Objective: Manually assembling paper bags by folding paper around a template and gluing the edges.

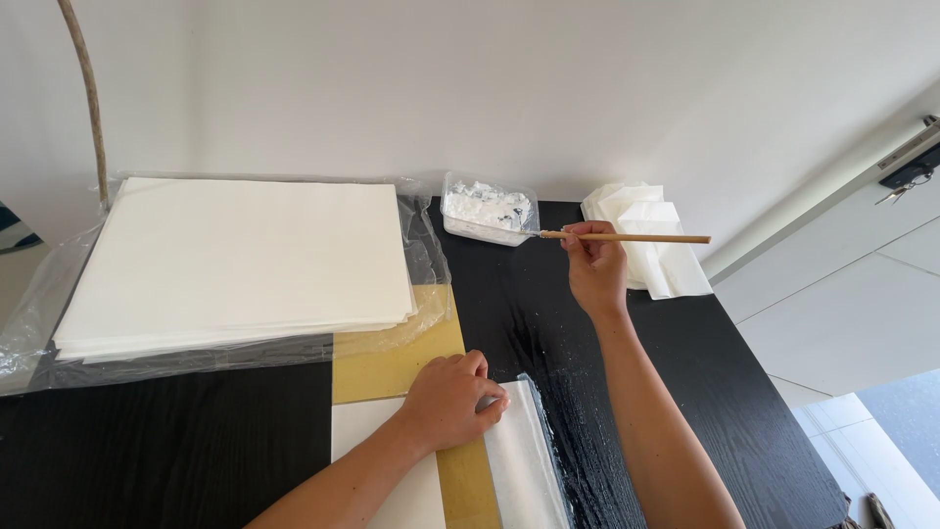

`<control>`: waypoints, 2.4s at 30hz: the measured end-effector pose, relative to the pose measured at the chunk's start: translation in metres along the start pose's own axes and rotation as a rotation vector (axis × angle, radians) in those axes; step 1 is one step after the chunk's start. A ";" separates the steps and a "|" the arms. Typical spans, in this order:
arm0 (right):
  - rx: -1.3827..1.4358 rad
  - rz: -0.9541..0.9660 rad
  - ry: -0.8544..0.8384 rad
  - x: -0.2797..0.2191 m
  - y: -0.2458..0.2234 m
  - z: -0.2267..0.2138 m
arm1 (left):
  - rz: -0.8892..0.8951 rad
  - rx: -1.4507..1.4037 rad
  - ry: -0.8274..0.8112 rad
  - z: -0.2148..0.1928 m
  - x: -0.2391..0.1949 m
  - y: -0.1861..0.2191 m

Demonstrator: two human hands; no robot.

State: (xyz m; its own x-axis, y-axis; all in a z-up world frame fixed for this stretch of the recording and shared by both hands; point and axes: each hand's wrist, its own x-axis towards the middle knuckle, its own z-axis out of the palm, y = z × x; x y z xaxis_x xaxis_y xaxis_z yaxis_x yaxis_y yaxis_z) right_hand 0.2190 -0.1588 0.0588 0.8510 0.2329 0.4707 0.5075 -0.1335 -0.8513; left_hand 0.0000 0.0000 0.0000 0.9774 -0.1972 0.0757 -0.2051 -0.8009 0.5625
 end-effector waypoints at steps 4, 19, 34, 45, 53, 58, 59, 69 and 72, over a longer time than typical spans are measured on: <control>0.049 0.013 -0.004 0.000 -0.010 -0.003 | 0.001 0.009 0.004 0.003 0.000 -0.003; -0.113 0.141 0.111 0.017 -0.030 0.010 | 0.004 -0.008 0.002 -0.001 0.000 -0.001; -0.367 0.161 0.007 0.060 0.006 0.077 | 0.069 -0.007 0.080 0.011 0.001 -0.009; -0.078 0.216 0.182 0.064 0.029 0.073 | 0.028 -0.009 0.006 0.005 0.001 -0.006; 0.452 0.257 0.147 0.015 -0.025 0.005 | 0.014 0.016 -0.049 -0.008 0.000 0.000; 0.505 0.196 0.068 -0.060 -0.067 -0.049 | 0.032 0.032 -0.027 0.003 0.001 -0.005; 0.441 0.175 0.074 -0.079 -0.071 -0.057 | 0.036 0.062 0.052 0.007 0.000 -0.005; 0.102 0.208 -0.020 -0.225 -0.093 -0.117 | -0.012 0.051 0.050 0.005 0.001 0.000; 0.124 0.179 -0.062 -0.233 -0.087 -0.113 | -0.005 0.046 0.064 0.004 0.002 -0.001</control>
State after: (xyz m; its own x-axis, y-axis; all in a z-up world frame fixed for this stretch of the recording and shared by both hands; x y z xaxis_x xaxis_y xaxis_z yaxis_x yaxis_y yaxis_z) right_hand -0.0083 -0.3104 0.0496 0.9138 0.2758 0.2981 0.3257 -0.0593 -0.9436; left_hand 0.0016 -0.0019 -0.0042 0.9793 -0.1580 0.1266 -0.2012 -0.8274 0.5243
